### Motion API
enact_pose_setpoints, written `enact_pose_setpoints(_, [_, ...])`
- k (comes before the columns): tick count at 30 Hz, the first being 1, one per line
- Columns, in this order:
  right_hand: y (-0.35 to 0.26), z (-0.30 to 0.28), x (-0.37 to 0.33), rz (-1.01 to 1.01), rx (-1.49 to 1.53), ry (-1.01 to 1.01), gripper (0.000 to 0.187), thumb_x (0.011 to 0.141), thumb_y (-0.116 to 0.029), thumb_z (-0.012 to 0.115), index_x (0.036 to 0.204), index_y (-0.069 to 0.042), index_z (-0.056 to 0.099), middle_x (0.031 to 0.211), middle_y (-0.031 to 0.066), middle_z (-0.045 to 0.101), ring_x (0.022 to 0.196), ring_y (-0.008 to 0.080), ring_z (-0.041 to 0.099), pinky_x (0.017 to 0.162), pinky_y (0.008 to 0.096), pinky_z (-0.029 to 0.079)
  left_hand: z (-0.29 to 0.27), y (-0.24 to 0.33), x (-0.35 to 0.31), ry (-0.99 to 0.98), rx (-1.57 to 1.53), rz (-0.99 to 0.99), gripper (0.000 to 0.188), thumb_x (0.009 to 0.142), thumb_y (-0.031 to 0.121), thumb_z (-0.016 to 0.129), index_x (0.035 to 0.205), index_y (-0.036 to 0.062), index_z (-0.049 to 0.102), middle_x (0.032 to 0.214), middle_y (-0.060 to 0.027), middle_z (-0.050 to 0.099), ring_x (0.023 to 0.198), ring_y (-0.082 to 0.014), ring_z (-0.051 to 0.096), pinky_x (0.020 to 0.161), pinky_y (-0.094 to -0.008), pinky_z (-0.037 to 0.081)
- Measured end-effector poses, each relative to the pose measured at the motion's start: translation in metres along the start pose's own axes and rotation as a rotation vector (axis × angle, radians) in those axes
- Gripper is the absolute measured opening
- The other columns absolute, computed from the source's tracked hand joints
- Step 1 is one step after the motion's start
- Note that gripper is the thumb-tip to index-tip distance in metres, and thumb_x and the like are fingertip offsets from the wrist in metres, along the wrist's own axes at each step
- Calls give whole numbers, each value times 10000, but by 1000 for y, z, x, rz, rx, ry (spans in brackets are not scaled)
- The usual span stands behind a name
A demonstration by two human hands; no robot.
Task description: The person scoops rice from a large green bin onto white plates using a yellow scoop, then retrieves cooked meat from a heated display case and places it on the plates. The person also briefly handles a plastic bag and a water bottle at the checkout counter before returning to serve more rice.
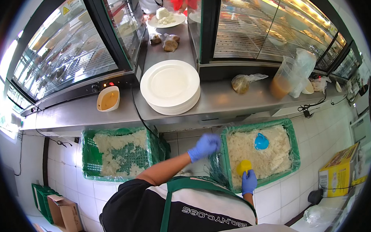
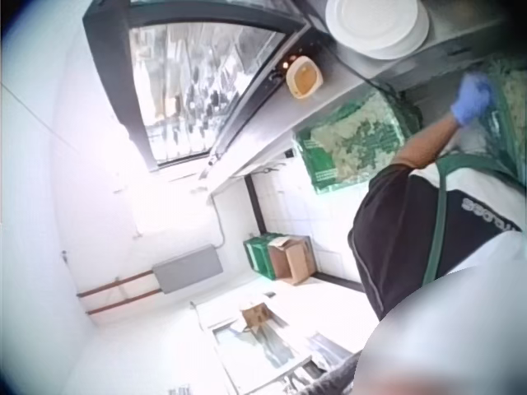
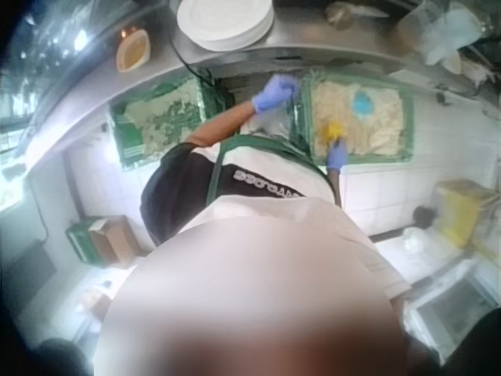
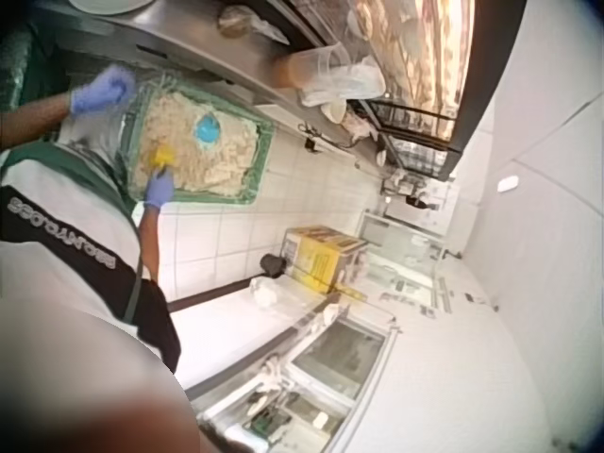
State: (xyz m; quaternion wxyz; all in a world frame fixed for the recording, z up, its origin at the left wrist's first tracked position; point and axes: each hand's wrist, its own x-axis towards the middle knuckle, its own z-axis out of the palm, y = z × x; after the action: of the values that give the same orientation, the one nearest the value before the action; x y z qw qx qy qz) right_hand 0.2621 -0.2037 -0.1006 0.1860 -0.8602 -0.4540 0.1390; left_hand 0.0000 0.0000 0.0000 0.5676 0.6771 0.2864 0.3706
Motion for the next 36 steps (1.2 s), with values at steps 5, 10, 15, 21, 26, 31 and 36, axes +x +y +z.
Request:
enact_pose_setpoints(5, [0, 1, -12, -38, 8, 52, 208, 868, -228, 579, 971, -53, 536, 789, 140, 556, 700, 332, 567, 642, 429, 452, 67, -57, -82, -794, 349, -202, 150, 725, 155, 516, 748, 63, 633, 705, -116, 614, 671, -239, 584, 674, -366, 463])
enact_pose_setpoints(10, [-11, -18, -5, -295, 79, 328, 188, 894, -185, 537, 975, -15, 523, 901, 179, 546, 758, 367, 560, 677, 441, 451, 55, -50, -71, -787, 494, -303, 178, 733, 185, 518, 778, 68, 645, 756, -144, 632, 724, -317, 590, 695, -421, 450])
enact_pose_setpoints(15, [-35, -57, -12, -194, 82, 217, 185, 871, -166, 563, 965, -7, 540, 904, 198, 566, 811, 400, 562, 714, 449, 455, 33, -61, -84, -672, 472, -329, 181, 755, 190, 513, 772, 99, 669, 807, -127, 658, 765, -294, 608, 720, -409, 457])
enact_pose_setpoints(21, [10, -51, -25, -71, -128, 8, 190, 842, -165, 598, 935, -5, 555, 918, 213, 597, 865, 393, 575, 721, 447, 460, 34, -67, -105, -673, 357, -486, 191, 766, 176, 508, 783, 119, 690, 832, -90, 672, 779, -241, 628, 717, -378, 475])
enact_pose_setpoints(26, [-11, -62, -28, -22, -121, -12, 198, 839, -170, 601, 920, 4, 551, 918, 223, 599, 861, 401, 577, 716, 456, 458, 30, -77, -107, -562, 280, -503, 198, 770, 139, 493, 806, 98, 683, 793, -87, 656, 733, -205, 620, 681, -340, 480])
enact_pose_setpoints(31, [0, -56, -26, -63, -135, -21, 203, 846, -180, 598, 916, 5, 549, 870, 229, 586, 825, 414, 572, 705, 459, 456, 37, -57, -102, -537, 243, -595, 213, 784, 146, 469, 833, 88, 668, 734, -75, 616, 662, -161, 582, 628, -316, 455])
enact_pose_setpoints(36, [-9, -48, -32, -135, -71, 80, 202, 861, -189, 585, 939, -6, 547, 847, 221, 572, 807, 412, 567, 699, 463, 452, 36, -67, -105, -567, 237, -534, 228, 817, 178, 466, 883, 82, 662, 719, -74, 606, 648, -151, 576, 616, -310, 455])
